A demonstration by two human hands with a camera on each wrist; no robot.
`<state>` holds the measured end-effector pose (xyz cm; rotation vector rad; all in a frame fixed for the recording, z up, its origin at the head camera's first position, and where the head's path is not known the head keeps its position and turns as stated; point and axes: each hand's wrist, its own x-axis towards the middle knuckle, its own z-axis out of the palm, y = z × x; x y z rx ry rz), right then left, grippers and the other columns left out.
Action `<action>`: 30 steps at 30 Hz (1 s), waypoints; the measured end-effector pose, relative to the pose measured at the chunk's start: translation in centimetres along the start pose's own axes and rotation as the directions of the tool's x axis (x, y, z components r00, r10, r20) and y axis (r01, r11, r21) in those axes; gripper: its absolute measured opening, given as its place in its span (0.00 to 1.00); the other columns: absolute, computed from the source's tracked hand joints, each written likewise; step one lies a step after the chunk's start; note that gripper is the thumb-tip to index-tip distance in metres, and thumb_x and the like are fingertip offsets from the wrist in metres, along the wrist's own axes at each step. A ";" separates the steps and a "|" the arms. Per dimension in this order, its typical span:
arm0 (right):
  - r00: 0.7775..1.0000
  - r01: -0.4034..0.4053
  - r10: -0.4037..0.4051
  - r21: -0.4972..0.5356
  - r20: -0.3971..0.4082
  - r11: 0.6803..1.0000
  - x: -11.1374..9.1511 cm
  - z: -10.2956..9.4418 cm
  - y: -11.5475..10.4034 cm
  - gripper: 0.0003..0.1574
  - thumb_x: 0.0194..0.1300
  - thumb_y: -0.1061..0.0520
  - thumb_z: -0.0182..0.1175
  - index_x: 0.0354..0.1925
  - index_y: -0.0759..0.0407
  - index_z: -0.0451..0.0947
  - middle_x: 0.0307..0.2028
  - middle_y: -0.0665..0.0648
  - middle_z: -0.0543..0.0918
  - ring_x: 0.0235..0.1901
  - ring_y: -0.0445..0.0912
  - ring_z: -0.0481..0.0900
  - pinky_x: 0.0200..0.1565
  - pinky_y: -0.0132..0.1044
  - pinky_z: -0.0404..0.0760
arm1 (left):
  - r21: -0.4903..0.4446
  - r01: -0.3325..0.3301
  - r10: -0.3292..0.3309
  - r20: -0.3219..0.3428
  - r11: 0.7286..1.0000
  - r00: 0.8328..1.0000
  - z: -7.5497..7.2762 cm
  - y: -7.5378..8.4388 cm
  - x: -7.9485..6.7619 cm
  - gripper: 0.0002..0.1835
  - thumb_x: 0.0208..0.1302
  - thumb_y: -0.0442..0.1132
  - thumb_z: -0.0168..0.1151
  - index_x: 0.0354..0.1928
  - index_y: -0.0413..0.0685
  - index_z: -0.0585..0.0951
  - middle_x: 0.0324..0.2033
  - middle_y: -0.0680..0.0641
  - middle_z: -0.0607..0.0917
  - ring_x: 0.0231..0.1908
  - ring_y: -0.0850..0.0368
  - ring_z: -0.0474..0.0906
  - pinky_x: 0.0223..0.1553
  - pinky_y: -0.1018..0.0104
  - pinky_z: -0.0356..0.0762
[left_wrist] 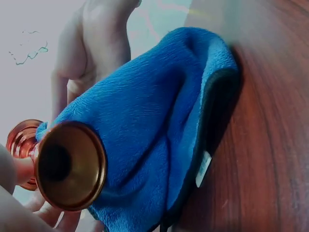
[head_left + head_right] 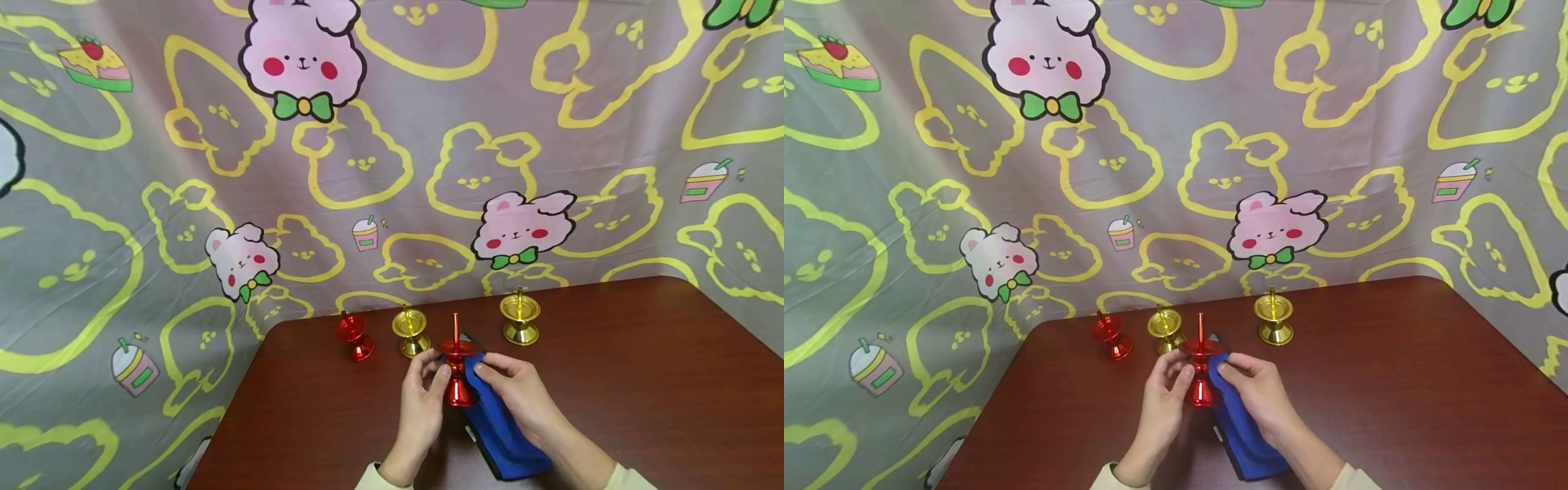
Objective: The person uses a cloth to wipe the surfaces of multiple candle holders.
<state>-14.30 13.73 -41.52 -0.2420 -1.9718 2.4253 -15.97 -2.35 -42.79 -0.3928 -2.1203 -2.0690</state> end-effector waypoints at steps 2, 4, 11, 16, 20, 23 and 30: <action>1.000 0.010 -0.010 -0.018 0.002 1.000 -0.1 0.0 0.0 0.18 0.67 0.64 0.63 0.54 0.72 0.81 0.38 0.57 0.87 0.34 0.43 0.82 0.36 0.35 0.82 | -0.003 -0.009 0.009 -0.032 1.000 0.999 -0.1 0.0 0.0 0.13 0.70 0.32 0.61 0.53 0.34 0.78 0.40 0.42 0.85 0.39 0.57 0.78 0.42 0.69 0.75; 1.000 0.020 -0.021 -0.032 -0.006 0.999 -0.2 0.0 0.0 0.19 0.66 0.64 0.64 0.54 0.72 0.81 0.38 0.58 0.87 0.34 0.44 0.84 0.36 0.36 0.83 | 0.019 -0.019 0.020 -0.051 1.000 0.998 -0.1 0.0 -0.1 0.10 0.69 0.32 0.62 0.49 0.35 0.81 0.39 0.42 0.86 0.37 0.57 0.79 0.40 0.68 0.76; 0.995 0.052 -0.060 -0.096 -0.082 0.994 -0.1 0.4 0.4 0.18 0.63 0.65 0.68 0.51 0.70 0.83 0.41 0.60 0.88 0.33 0.44 0.85 0.35 0.35 0.83 | 0.127 -0.003 0.008 -0.037 0.992 0.999 0.1 0.1 -0.3 0.14 0.61 0.38 0.72 0.46 0.41 0.83 0.38 0.48 0.85 0.38 0.56 0.80 0.41 0.65 0.78; 0.994 0.073 -0.082 -0.117 -0.070 0.990 -0.3 0.9 0.4 0.17 0.61 0.66 0.69 0.49 0.68 0.85 0.40 0.61 0.88 0.33 0.45 0.85 0.34 0.34 0.82 | 0.131 0.009 -0.007 -0.020 0.991 1.000 -0.4 0.3 0.0 0.17 0.54 0.38 0.78 0.44 0.43 0.83 0.33 0.48 0.84 0.33 0.56 0.79 0.36 0.66 0.78; 0.994 0.086 -0.095 -0.144 -0.057 0.986 -0.5 1.0 0.3 0.16 0.60 0.65 0.69 0.48 0.67 0.86 0.42 0.60 0.88 0.32 0.45 0.84 0.32 0.34 0.81 | 0.060 0.024 -0.023 -0.011 0.998 1.000 -0.8 0.3 0.2 0.18 0.51 0.34 0.79 0.44 0.41 0.84 0.33 0.46 0.87 0.33 0.57 0.81 0.36 0.67 0.79; 0.997 0.059 -0.065 -0.128 -0.042 0.990 -0.6 1.1 0.1 0.15 0.62 0.65 0.68 0.48 0.67 0.85 0.40 0.60 0.88 0.30 0.46 0.84 0.32 0.35 0.82 | 0.039 0.034 -0.034 -0.010 0.999 0.999 -1.1 0.4 0.3 0.17 0.49 0.33 0.80 0.41 0.41 0.85 0.33 0.46 0.88 0.34 0.56 0.82 0.37 0.67 0.79; 0.999 0.029 -0.028 -0.041 0.046 0.999 -0.7 0.6 -0.1 0.17 0.67 0.64 0.64 0.53 0.70 0.82 0.40 0.59 0.88 0.33 0.45 0.85 0.34 0.36 0.83 | 0.044 0.070 -0.071 0.028 0.997 0.997 -1.5 0.4 0.4 0.13 0.49 0.33 0.80 0.38 0.41 0.87 0.33 0.48 0.88 0.36 0.56 0.83 0.38 0.67 0.80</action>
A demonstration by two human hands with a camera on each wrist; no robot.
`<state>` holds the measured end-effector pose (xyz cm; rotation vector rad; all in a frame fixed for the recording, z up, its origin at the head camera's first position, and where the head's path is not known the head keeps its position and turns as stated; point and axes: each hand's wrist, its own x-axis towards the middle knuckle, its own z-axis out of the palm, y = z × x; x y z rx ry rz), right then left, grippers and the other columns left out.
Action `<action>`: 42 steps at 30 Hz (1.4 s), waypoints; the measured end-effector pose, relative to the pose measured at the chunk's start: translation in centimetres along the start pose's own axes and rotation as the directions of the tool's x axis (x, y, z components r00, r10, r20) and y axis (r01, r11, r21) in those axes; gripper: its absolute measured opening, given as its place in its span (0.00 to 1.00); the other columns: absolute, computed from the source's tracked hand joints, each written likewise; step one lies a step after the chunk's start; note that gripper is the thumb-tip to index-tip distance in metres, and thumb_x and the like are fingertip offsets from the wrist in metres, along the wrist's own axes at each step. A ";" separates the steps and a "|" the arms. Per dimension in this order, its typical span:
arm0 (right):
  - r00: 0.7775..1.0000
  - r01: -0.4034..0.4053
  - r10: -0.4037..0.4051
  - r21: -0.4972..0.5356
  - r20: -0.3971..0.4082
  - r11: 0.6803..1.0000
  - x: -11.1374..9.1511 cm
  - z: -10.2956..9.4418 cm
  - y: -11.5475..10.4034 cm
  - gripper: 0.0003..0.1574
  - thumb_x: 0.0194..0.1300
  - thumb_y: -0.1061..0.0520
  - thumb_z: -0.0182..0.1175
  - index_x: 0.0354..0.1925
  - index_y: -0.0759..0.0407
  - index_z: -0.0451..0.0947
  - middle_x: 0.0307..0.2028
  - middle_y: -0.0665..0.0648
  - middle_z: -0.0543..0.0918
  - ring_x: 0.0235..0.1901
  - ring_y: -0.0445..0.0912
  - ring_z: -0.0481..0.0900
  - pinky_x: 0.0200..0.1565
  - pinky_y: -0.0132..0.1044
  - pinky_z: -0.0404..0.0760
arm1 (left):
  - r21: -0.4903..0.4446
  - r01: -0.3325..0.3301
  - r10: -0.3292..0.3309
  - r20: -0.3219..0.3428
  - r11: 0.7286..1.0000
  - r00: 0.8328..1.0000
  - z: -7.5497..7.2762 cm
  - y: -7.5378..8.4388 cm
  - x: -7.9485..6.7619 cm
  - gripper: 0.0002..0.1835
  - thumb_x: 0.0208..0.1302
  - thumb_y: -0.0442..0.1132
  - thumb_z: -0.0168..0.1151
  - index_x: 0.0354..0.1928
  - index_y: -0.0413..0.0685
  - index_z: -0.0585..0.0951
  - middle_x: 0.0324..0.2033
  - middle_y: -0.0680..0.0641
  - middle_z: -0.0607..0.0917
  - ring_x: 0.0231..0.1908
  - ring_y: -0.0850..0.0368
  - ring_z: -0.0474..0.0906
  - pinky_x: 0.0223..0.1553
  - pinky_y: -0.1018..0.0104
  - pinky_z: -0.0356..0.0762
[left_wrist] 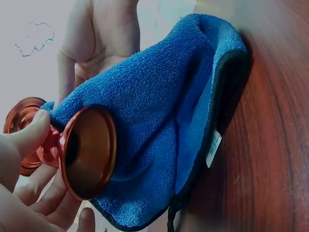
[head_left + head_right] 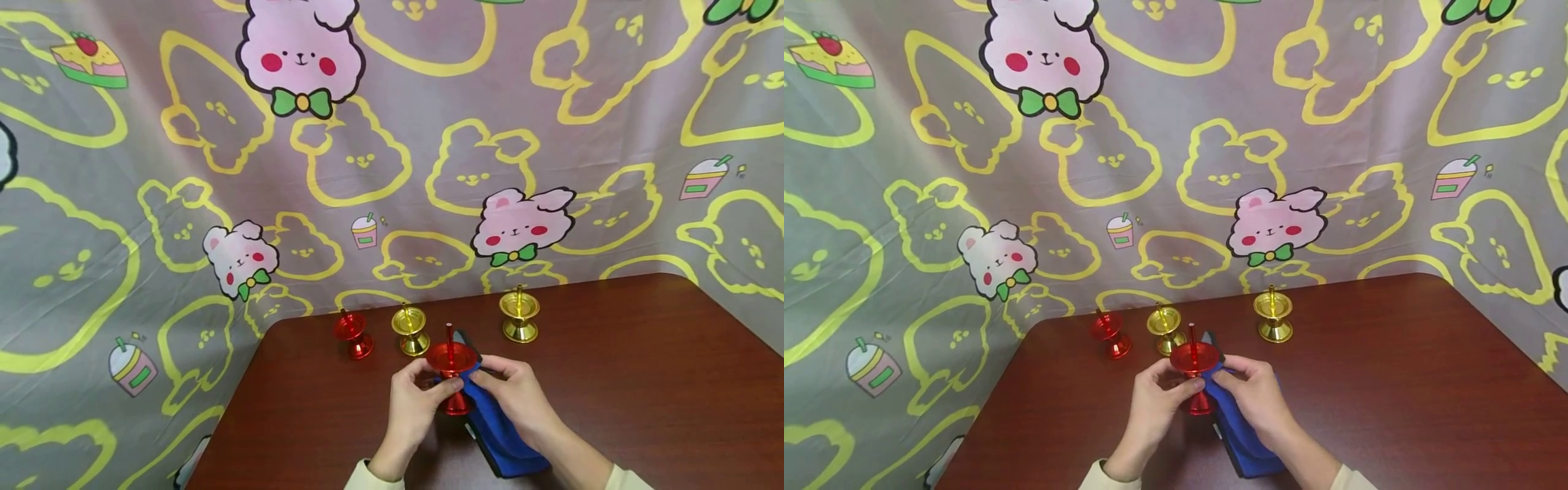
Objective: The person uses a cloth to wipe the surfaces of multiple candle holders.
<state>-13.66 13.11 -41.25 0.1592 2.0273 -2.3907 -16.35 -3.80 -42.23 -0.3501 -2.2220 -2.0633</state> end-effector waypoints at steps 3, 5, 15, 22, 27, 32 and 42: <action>1.000 0.003 -0.004 0.024 0.030 1.000 0.1 -0.2 0.1 0.18 0.68 0.64 0.63 0.54 0.71 0.81 0.42 0.59 0.87 0.35 0.44 0.85 0.36 0.36 0.83 | -0.013 -0.015 0.015 0.029 1.000 0.999 0.0 0.1 -0.2 0.11 0.52 0.32 0.78 0.37 0.39 0.87 0.33 0.46 0.88 0.35 0.57 0.83 0.37 0.69 0.80; 0.999 -0.004 0.003 0.035 0.035 0.999 0.3 -0.3 0.0 0.18 0.68 0.64 0.62 0.54 0.72 0.80 0.43 0.58 0.87 0.36 0.44 0.84 0.38 0.35 0.83 | -0.009 -0.049 0.050 0.045 0.999 0.998 0.1 0.1 -0.3 0.09 0.54 0.31 0.76 0.37 0.39 0.88 0.34 0.46 0.88 0.36 0.58 0.82 0.37 0.70 0.79; 0.998 -0.041 0.035 0.101 0.056 0.994 1.3 -1.0 0.5 0.15 0.71 0.64 0.58 0.53 0.70 0.82 0.46 0.57 0.86 0.47 0.44 0.81 0.49 0.33 0.78 | 0.066 -0.123 0.111 0.162 0.990 0.980 0.3 -0.4 -0.4 0.07 0.62 0.35 0.70 0.40 0.40 0.89 0.35 0.47 0.84 0.37 0.62 0.76 0.36 0.70 0.75; 0.996 -0.066 0.053 0.178 0.077 0.982 1.8 -1.3 0.8 0.13 0.71 0.65 0.57 0.50 0.65 0.84 0.42 0.54 0.87 0.43 0.44 0.82 0.47 0.33 0.79 | 0.066 -0.067 0.056 0.165 0.996 0.985 0.5 -0.2 0.1 0.09 0.65 0.36 0.67 0.43 0.38 0.87 0.39 0.49 0.77 0.40 0.57 0.74 0.40 0.69 0.73; 0.999 -0.035 0.032 0.153 0.025 0.988 1.8 -1.3 0.3 0.14 0.68 0.66 0.60 0.51 0.70 0.82 0.38 0.56 0.87 0.36 0.44 0.85 0.40 0.35 0.83 | 0.000 -0.066 0.066 0.044 0.998 0.997 0.9 0.0 0.3 0.11 0.66 0.31 0.65 0.49 0.36 0.82 0.39 0.45 0.81 0.39 0.57 0.76 0.40 0.69 0.74; 0.998 0.041 -0.038 0.070 -0.041 0.997 1.6 -1.0 -0.1 0.21 0.64 0.67 0.65 0.55 0.75 0.79 0.42 0.61 0.87 0.36 0.45 0.87 0.40 0.37 0.85 | 0.035 -0.115 0.117 -0.053 0.993 0.992 1.2 0.1 0.2 0.07 0.65 0.30 0.66 0.43 0.36 0.84 0.36 0.45 0.84 0.33 0.60 0.77 0.35 0.70 0.76; 0.990 0.077 -0.082 -0.049 -0.114 0.996 0.8 -0.2 -0.1 0.20 0.62 0.66 0.68 0.52 0.72 0.82 0.44 0.62 0.87 0.32 0.44 0.85 0.36 0.34 0.83 | -0.021 -0.116 0.114 -0.086 0.993 0.990 2.0 0.0 0.1 0.15 0.50 0.33 0.79 0.40 0.40 0.85 0.32 0.44 0.88 0.31 0.54 0.83 0.34 0.67 0.81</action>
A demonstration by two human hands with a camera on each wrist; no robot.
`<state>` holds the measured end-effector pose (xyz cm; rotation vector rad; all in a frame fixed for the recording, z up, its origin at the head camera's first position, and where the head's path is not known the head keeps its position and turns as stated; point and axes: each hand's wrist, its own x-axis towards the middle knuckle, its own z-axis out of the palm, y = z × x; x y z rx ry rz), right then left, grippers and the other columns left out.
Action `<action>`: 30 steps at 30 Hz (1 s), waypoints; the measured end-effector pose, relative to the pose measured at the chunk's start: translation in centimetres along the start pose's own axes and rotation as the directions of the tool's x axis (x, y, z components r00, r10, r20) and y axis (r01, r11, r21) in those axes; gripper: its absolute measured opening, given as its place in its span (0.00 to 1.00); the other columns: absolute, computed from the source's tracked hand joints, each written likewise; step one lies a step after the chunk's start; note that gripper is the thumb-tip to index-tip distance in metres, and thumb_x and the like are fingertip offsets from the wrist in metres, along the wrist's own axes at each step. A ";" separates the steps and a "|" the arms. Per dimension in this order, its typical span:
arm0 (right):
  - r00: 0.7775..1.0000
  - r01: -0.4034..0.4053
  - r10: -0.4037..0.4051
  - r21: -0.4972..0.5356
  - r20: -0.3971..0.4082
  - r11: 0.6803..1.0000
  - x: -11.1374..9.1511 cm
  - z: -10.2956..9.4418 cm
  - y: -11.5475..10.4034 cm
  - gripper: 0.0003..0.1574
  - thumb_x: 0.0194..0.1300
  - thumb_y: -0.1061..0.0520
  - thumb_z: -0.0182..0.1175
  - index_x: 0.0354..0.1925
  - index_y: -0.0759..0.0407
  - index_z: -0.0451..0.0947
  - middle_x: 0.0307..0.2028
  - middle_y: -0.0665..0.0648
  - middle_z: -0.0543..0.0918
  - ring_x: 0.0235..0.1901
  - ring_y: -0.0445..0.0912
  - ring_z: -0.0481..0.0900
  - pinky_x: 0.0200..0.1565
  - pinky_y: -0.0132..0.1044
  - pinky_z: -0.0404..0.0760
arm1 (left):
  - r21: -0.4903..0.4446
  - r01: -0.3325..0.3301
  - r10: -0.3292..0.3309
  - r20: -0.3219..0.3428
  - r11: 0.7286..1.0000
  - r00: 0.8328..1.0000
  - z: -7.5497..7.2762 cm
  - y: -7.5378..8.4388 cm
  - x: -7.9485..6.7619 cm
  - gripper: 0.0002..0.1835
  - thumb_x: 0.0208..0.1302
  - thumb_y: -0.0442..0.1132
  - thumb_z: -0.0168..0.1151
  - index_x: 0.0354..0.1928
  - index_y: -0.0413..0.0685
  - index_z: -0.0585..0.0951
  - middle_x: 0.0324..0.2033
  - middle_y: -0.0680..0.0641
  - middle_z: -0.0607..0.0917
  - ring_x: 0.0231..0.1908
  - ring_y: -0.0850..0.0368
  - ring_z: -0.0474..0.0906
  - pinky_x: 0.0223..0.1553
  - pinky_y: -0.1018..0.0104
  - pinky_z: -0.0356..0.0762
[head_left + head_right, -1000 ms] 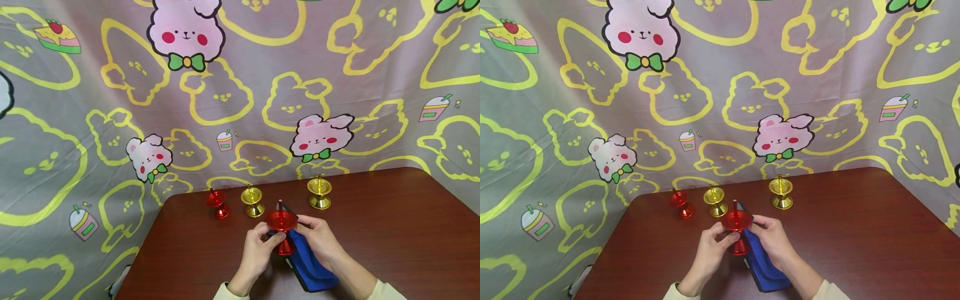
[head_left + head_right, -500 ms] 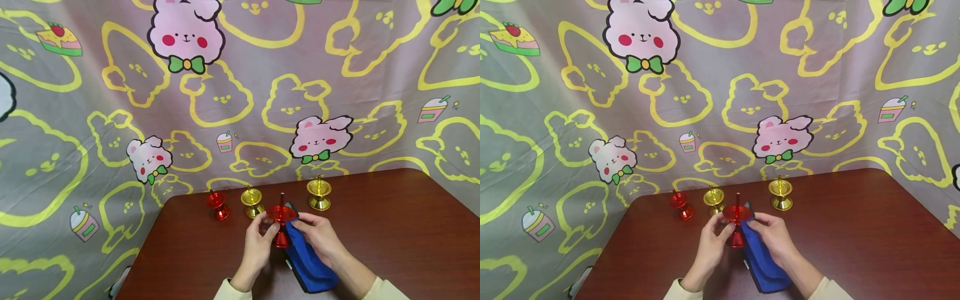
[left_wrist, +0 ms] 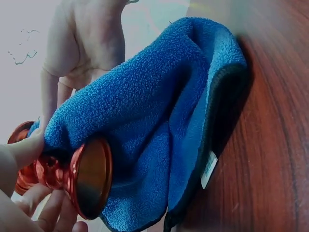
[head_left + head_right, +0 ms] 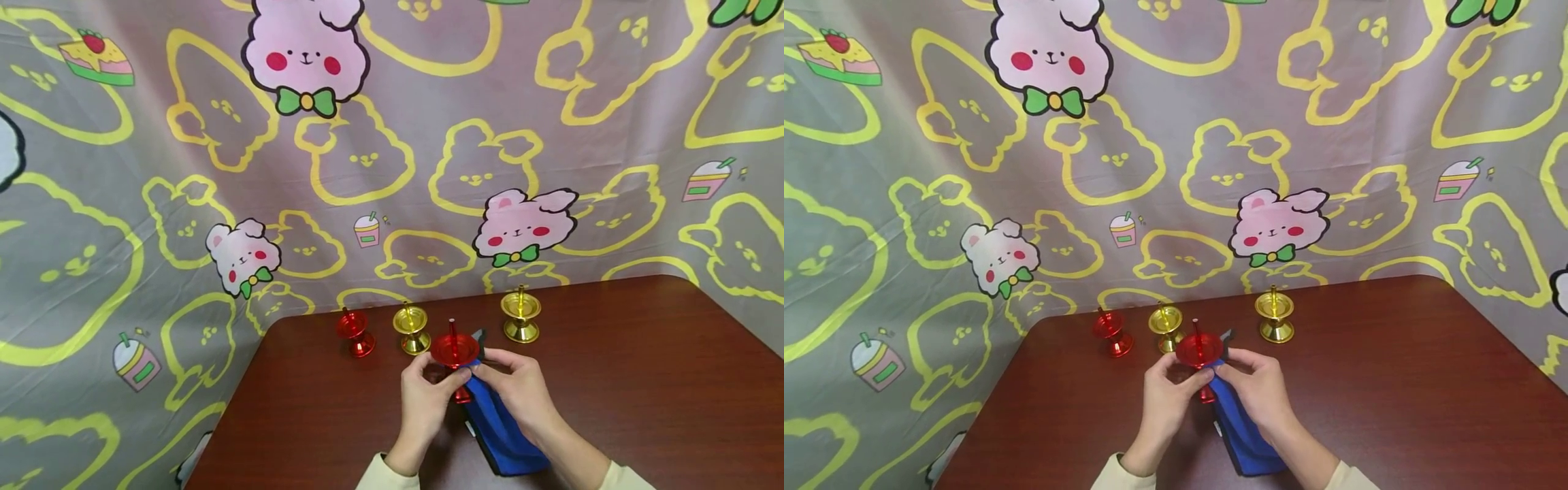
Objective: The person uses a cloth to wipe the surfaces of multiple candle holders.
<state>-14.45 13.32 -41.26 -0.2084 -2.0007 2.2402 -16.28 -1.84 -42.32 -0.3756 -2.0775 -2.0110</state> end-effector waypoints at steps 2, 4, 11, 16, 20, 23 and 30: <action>1.000 -0.007 0.007 0.005 0.003 1.000 -0.1 0.1 0.0 0.19 0.62 0.66 0.68 0.52 0.72 0.82 0.43 0.62 0.88 0.32 0.45 0.86 0.36 0.34 0.83 | 0.002 -0.002 0.002 -0.008 1.000 1.000 -0.1 -0.2 0.1 0.14 0.49 0.33 0.80 0.37 0.40 0.85 0.31 0.45 0.88 0.30 0.55 0.83 0.34 0.67 0.81; 1.000 -0.019 0.019 0.007 0.002 1.000 -0.1 0.2 -0.1 0.18 0.62 0.65 0.68 0.51 0.71 0.83 0.42 0.61 0.88 0.32 0.45 0.86 0.36 0.34 0.83 | -0.008 0.003 -0.003 0.000 1.000 1.000 -0.4 -0.4 0.3 0.13 0.48 0.32 0.80 0.36 0.40 0.85 0.30 0.44 0.88 0.31 0.54 0.83 0.34 0.67 0.81; 0.997 -0.043 0.040 0.048 0.067 0.998 -0.1 0.0 -0.2 0.17 0.65 0.65 0.66 0.52 0.71 0.82 0.41 0.59 0.87 0.34 0.45 0.85 0.39 0.35 0.83 | -0.031 0.035 -0.033 0.049 0.999 0.998 -1.1 -0.7 0.6 0.12 0.48 0.31 0.80 0.34 0.39 0.85 0.30 0.45 0.87 0.31 0.56 0.82 0.34 0.69 0.80; 0.989 -0.063 0.052 0.079 0.138 0.995 -0.1 -0.4 -0.3 0.19 0.67 0.65 0.63 0.55 0.73 0.80 0.42 0.58 0.87 0.35 0.44 0.84 0.38 0.35 0.82 | -0.037 0.060 -0.057 0.094 0.997 0.994 -1.4 -0.7 0.6 0.10 0.51 0.31 0.78 0.34 0.37 0.86 0.29 0.45 0.87 0.32 0.57 0.81 0.33 0.70 0.78; 0.979 -0.079 0.058 0.099 0.198 0.992 0.2 -1.0 0.0 0.19 0.69 0.63 0.62 0.56 0.72 0.79 0.44 0.57 0.86 0.37 0.44 0.84 0.40 0.35 0.82 | -0.034 0.074 -0.069 0.118 0.997 0.991 -1.4 -0.6 0.5 0.08 0.53 0.30 0.77 0.35 0.38 0.87 0.31 0.46 0.87 0.34 0.57 0.80 0.36 0.70 0.78; 0.965 -0.099 0.061 0.138 0.257 0.985 0.6 -1.5 0.4 0.17 0.70 0.63 0.61 0.55 0.67 0.82 0.45 0.56 0.87 0.40 0.44 0.84 0.42 0.35 0.82 | -0.026 0.058 -0.055 0.133 0.998 0.990 -1.1 -0.5 0.4 0.08 0.55 0.31 0.75 0.37 0.39 0.88 0.33 0.46 0.87 0.37 0.57 0.80 0.40 0.68 0.78; 0.896 -0.162 0.036 0.249 0.442 0.955 1.4 -2.9 1.2 0.14 0.75 0.61 0.56 0.52 0.55 0.84 0.47 0.52 0.86 0.46 0.43 0.82 0.49 0.34 0.80 | -0.055 0.052 -0.041 0.183 0.997 0.982 -0.9 -0.7 0.2 0.06 0.59 0.31 0.72 0.38 0.37 0.88 0.37 0.47 0.81 0.42 0.57 0.77 0.42 0.69 0.76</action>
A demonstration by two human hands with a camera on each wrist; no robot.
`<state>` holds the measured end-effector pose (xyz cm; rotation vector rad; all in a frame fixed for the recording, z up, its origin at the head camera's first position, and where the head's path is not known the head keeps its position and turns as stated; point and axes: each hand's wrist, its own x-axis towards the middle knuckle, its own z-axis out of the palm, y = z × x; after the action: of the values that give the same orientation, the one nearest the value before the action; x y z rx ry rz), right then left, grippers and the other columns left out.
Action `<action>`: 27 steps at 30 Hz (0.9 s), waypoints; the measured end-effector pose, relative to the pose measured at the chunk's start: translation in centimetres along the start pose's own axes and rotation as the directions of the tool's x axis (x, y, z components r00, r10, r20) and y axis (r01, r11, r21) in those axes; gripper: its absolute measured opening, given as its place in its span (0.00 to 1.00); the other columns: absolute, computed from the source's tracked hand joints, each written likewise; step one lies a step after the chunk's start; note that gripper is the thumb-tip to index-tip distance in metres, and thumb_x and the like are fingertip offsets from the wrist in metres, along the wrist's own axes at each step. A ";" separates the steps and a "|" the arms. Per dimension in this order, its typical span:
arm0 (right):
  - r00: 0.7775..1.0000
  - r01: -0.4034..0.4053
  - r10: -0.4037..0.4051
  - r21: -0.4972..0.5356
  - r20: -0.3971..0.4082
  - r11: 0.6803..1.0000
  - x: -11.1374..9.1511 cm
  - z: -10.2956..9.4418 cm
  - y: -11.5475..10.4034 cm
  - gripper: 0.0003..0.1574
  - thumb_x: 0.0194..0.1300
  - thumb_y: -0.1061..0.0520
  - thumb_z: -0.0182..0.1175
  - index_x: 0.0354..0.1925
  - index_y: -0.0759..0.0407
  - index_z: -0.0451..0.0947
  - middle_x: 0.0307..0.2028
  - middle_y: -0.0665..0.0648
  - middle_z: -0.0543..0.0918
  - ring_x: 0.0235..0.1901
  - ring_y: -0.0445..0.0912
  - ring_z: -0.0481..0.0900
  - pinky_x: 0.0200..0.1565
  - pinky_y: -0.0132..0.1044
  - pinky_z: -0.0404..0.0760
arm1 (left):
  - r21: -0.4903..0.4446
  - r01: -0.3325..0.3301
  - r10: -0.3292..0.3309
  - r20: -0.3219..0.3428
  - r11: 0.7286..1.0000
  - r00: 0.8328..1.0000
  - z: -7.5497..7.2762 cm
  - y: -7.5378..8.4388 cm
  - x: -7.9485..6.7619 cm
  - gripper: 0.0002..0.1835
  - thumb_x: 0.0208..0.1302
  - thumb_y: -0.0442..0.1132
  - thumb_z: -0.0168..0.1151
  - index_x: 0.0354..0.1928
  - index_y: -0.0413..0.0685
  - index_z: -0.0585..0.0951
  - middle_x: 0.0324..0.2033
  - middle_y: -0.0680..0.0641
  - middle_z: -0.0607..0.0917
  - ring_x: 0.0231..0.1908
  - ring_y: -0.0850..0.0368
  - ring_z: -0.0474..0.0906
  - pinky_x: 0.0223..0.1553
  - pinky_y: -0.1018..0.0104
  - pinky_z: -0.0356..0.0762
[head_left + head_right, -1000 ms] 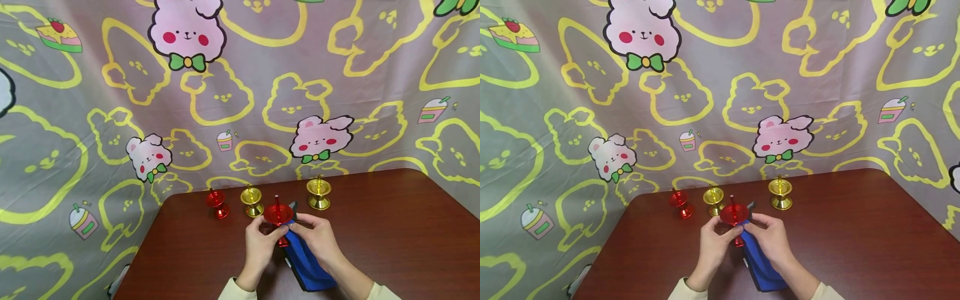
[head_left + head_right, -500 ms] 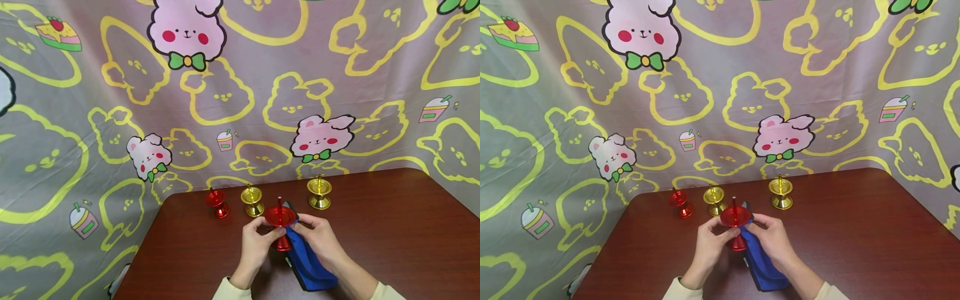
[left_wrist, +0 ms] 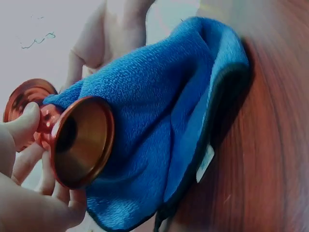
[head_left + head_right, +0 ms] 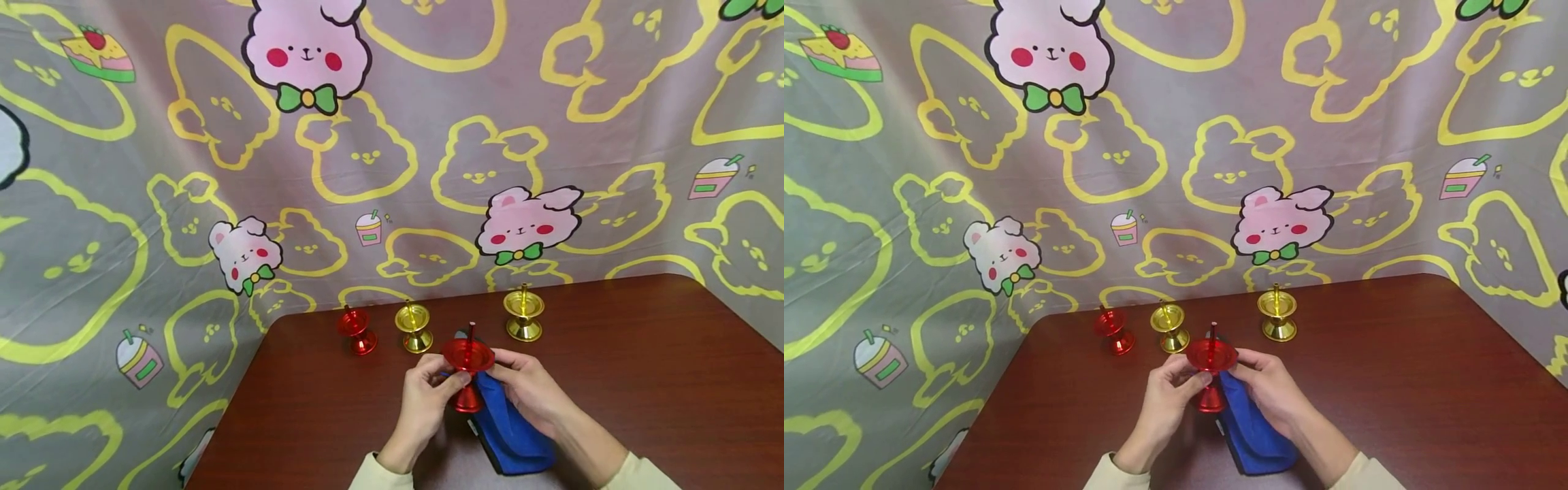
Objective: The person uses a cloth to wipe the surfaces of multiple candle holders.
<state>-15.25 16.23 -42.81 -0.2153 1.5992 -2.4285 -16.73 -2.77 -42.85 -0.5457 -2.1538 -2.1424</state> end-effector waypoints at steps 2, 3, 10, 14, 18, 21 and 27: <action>0.999 -0.021 0.019 0.044 0.040 0.999 0.1 -0.4 0.2 0.15 0.76 0.62 0.53 0.52 0.53 0.85 0.48 0.52 0.86 0.48 0.42 0.82 0.51 0.34 0.79 | -0.010 0.001 -0.001 0.019 1.000 1.000 0.0 -0.1 -0.1 0.06 0.61 0.31 0.71 0.39 0.36 0.88 0.37 0.47 0.81 0.42 0.58 0.75 0.42 0.70 0.75; 0.998 -0.030 0.026 0.062 0.055 0.998 0.2 -0.6 0.3 0.16 0.76 0.62 0.52 0.52 0.52 0.85 0.49 0.51 0.86 0.49 0.42 0.81 0.52 0.34 0.78 | -0.016 0.002 -0.001 0.028 1.000 1.000 0.0 -0.1 -0.1 0.07 0.61 0.31 0.70 0.40 0.35 0.88 0.37 0.47 0.81 0.42 0.58 0.75 0.42 0.70 0.75; 0.997 -0.069 0.062 0.162 0.052 0.984 0.4 -0.9 0.9 0.19 0.78 0.62 0.48 0.49 0.49 0.86 0.50 0.48 0.84 0.54 0.40 0.76 0.57 0.31 0.70 | -0.004 -0.008 0.008 -0.002 1.000 1.000 0.9 0.0 -0.4 0.10 0.63 0.31 0.68 0.45 0.34 0.86 0.38 0.44 0.81 0.41 0.59 0.75 0.42 0.70 0.75; 0.993 -0.047 0.062 0.140 -0.100 0.989 0.3 -0.4 0.6 0.18 0.77 0.64 0.51 0.45 0.50 0.86 0.44 0.50 0.86 0.46 0.40 0.81 0.50 0.33 0.78 | 0.032 -0.058 0.061 -0.110 0.998 0.992 1.5 -0.1 -0.1 0.12 0.65 0.32 0.67 0.48 0.36 0.84 0.37 0.43 0.85 0.37 0.57 0.78 0.38 0.69 0.76; 0.950 -0.010 0.026 0.053 -0.311 0.999 0.2 0.6 -0.2 0.12 0.71 0.67 0.57 0.41 0.55 0.85 0.36 0.51 0.86 0.36 0.41 0.84 0.41 0.33 0.83 | 0.162 -0.157 0.189 -0.206 0.974 0.960 2.0 -0.3 0.4 0.07 0.66 0.34 0.67 0.43 0.39 0.85 0.35 0.44 0.87 0.33 0.57 0.78 0.33 0.66 0.75; 0.906 -0.003 -0.030 -0.078 -0.423 0.997 0.1 1.4 -0.7 0.10 0.67 0.67 0.62 0.46 0.63 0.84 0.33 0.52 0.85 0.31 0.41 0.83 0.36 0.33 0.83 | 0.251 -0.179 0.241 -0.245 0.951 0.939 2.2 -0.3 0.4 0.04 0.64 0.34 0.68 0.38 0.42 0.88 0.34 0.46 0.86 0.34 0.57 0.76 0.34 0.63 0.75; 0.852 -0.003 -0.155 -0.300 -0.501 0.954 -0.2 2.6 -0.9 0.23 0.63 0.64 0.69 0.54 0.72 0.80 0.40 0.56 0.87 0.31 0.41 0.83 0.35 0.33 0.83 | 0.211 -0.120 0.166 -0.214 0.970 0.963 2.3 0.0 0.4 0.09 0.52 0.40 0.79 0.34 0.47 0.89 0.32 0.49 0.84 0.33 0.54 0.80 0.34 0.61 0.80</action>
<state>-14.48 14.33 -40.98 0.3813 2.2137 -2.4292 -16.61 -0.49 -42.86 -0.4014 -2.0951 -1.7952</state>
